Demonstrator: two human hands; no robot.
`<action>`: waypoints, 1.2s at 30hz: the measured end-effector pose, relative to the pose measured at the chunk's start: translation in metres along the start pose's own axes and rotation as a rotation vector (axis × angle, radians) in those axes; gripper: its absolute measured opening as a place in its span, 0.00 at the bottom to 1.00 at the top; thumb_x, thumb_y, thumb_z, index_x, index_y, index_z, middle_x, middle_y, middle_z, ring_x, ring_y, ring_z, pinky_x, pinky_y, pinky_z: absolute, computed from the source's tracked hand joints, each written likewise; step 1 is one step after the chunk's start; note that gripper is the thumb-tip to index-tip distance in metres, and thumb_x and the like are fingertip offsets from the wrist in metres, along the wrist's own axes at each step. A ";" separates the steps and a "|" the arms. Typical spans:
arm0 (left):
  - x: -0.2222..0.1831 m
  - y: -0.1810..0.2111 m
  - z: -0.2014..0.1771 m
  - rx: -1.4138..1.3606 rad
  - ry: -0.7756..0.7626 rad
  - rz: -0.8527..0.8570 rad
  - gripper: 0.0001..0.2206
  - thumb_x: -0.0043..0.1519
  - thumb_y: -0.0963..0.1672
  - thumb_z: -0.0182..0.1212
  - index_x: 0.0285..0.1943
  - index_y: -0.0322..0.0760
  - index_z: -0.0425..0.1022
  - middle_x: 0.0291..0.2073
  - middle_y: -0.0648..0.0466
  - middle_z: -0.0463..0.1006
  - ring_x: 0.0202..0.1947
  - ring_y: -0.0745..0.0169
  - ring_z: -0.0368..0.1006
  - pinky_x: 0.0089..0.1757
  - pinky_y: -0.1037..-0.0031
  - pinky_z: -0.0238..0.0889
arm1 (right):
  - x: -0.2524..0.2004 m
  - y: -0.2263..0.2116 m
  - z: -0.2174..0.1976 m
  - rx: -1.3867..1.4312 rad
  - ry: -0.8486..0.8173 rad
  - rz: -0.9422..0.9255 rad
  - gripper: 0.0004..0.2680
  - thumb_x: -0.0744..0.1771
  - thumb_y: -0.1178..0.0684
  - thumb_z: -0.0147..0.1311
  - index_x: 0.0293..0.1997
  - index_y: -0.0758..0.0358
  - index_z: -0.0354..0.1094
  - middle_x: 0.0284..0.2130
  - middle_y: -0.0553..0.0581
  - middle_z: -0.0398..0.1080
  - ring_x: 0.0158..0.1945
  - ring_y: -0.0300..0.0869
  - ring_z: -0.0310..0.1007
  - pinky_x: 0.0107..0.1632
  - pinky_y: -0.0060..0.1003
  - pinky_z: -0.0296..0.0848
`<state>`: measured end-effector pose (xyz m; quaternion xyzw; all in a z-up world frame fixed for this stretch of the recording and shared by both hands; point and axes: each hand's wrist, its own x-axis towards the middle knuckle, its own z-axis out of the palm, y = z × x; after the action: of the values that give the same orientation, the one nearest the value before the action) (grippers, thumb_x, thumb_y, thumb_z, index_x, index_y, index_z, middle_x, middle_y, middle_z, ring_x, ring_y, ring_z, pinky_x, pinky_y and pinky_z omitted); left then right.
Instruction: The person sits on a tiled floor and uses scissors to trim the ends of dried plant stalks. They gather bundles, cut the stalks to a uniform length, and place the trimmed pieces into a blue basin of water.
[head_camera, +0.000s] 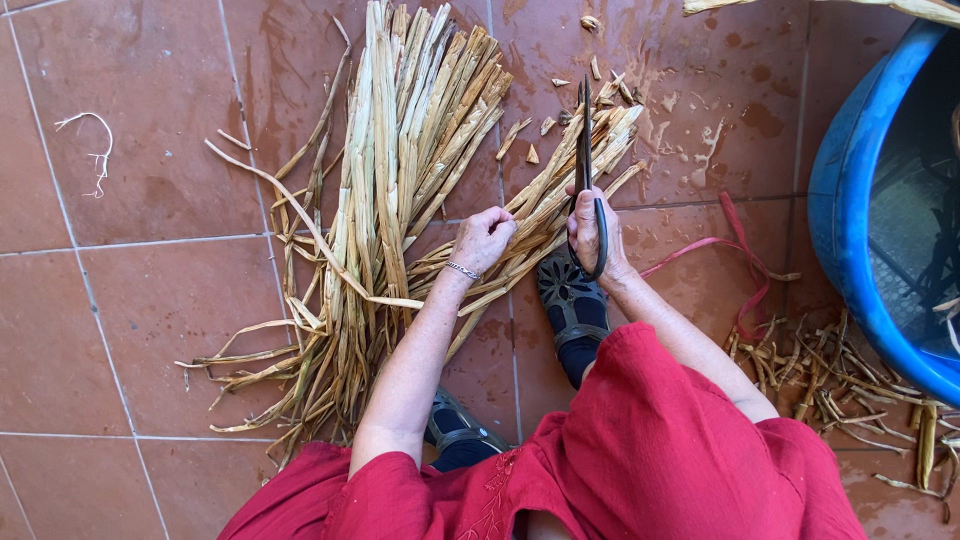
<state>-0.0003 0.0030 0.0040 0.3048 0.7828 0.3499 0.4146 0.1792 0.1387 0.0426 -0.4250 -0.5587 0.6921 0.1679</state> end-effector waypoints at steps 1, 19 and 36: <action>0.000 0.002 0.000 0.024 0.018 0.022 0.08 0.60 0.45 0.62 0.41 0.36 0.81 0.25 0.50 0.82 0.27 0.65 0.78 0.35 0.72 0.70 | -0.001 -0.001 0.001 -0.005 0.012 0.003 0.22 0.72 0.33 0.37 0.58 0.64 0.64 0.22 0.45 0.61 0.21 0.29 0.58 0.25 0.26 0.61; 0.069 -0.045 -0.034 0.832 0.547 0.255 0.04 0.60 0.42 0.63 0.40 0.35 0.75 0.38 0.47 0.73 0.41 0.52 0.68 0.39 0.64 0.65 | -0.021 -0.011 -0.010 -0.027 0.087 -0.067 0.20 0.73 0.36 0.39 0.59 0.65 0.64 0.22 0.45 0.60 0.19 0.29 0.56 0.22 0.25 0.58; 0.028 -0.023 -0.032 -0.574 0.139 -0.113 0.04 0.67 0.41 0.56 0.47 0.33 0.69 0.31 0.49 0.81 0.29 0.67 0.78 0.32 0.77 0.75 | -0.021 -0.003 0.008 -0.331 -0.215 -0.096 0.27 0.72 0.32 0.34 0.72 0.65 0.54 0.29 0.53 0.69 0.34 0.36 0.70 0.41 0.34 0.70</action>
<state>-0.0455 0.0020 -0.0139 0.1065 0.6942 0.5533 0.4479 0.1843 0.1194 0.0543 -0.3432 -0.6991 0.6236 0.0680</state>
